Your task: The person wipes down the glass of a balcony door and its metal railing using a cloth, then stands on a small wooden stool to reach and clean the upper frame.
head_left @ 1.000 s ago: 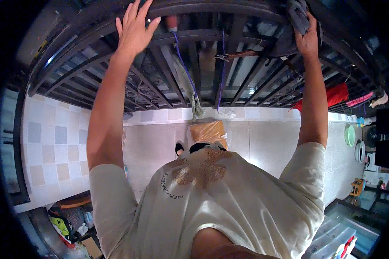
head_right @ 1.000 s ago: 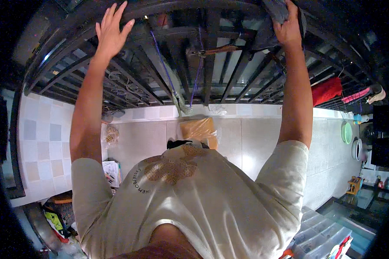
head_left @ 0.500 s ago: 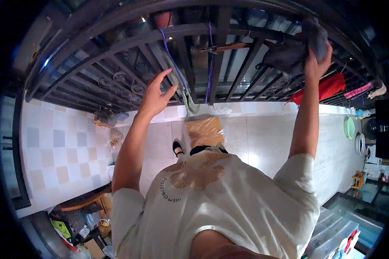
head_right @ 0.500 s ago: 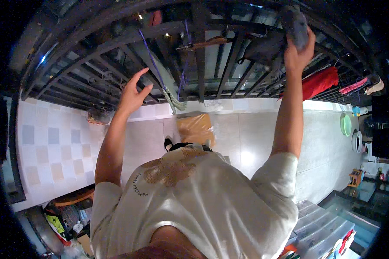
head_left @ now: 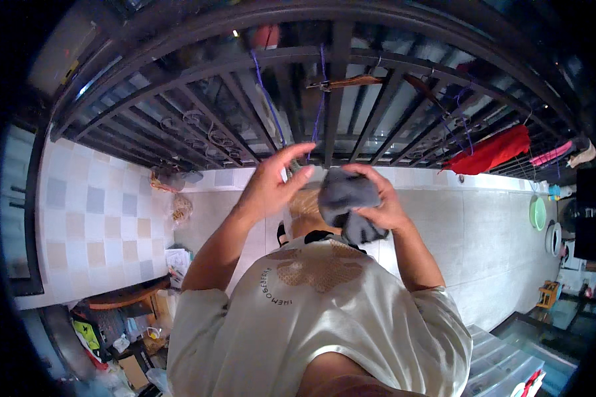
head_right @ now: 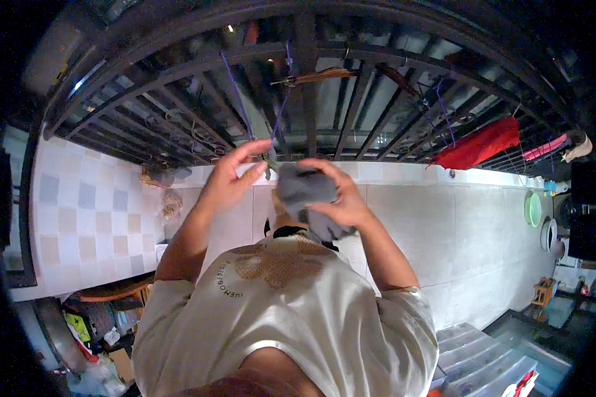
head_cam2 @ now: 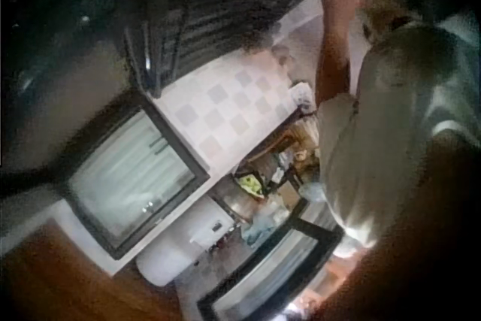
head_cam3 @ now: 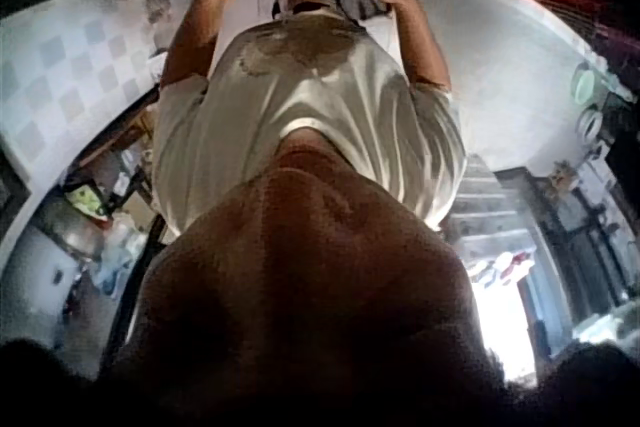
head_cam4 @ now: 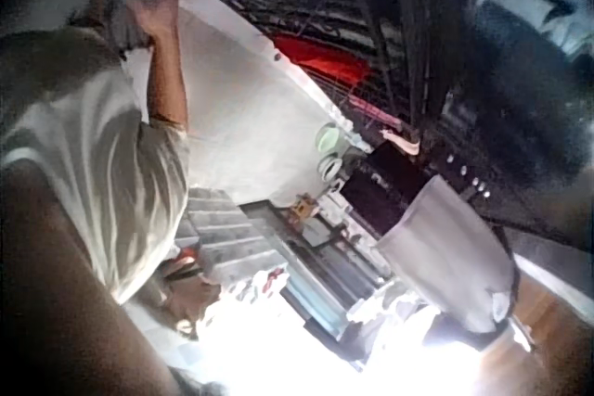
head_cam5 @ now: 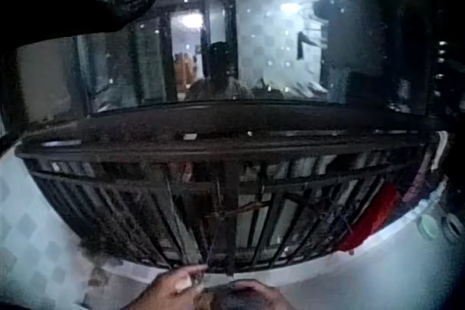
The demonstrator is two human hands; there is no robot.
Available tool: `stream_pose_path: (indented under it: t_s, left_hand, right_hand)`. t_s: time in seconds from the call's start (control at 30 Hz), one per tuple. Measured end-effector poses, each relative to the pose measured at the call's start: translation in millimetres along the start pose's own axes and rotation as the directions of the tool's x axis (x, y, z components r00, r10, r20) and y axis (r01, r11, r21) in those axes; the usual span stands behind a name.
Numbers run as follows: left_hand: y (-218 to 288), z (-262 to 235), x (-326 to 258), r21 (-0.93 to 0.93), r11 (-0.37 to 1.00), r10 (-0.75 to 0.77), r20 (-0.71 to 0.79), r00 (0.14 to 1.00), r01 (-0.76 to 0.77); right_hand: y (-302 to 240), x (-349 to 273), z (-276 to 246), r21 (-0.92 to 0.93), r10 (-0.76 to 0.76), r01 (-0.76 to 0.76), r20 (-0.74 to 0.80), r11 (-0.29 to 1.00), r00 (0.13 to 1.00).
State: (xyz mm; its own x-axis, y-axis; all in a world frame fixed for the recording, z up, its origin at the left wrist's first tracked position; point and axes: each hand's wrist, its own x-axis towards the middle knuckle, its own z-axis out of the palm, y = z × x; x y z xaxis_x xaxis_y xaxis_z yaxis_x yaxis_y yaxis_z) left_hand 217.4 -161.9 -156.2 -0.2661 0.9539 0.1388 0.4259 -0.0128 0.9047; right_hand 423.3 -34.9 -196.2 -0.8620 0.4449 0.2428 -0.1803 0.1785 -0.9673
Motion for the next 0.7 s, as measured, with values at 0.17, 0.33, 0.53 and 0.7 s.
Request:
stream_pose_path:
  t_s: [0.17, 0.33, 0.53, 0.7]
  left_hand:
    - [-6, 15, -21, -0.693, 0.696, -0.017, 0.248, 0.969, 0.19]
    - [-27, -8, -41, -0.802, 0.58, 0.061, 0.217, 0.974, 0.143]
    - [-55, -33, -68, -0.768, 0.576, -0.157, 0.232, 0.96, 0.28]
    - [-55, -60, -69, -0.815, 0.501, -0.155, 0.245, 0.957, 0.29]
  right_hand:
    - [-23, 22, 61, -0.193, -0.142, 0.131, -0.047, 0.973, 0.989]
    - [-24, 44, 82, -0.36, -0.224, 0.249, 0.11, 0.899, 0.968]
    - [-39, 56, 69, -0.3, -0.159, 0.352, 0.517, 0.887, 0.841]
    - [-12, 84, 24, 0.115, 0.184, -0.15, -0.406, 0.982, 0.895]
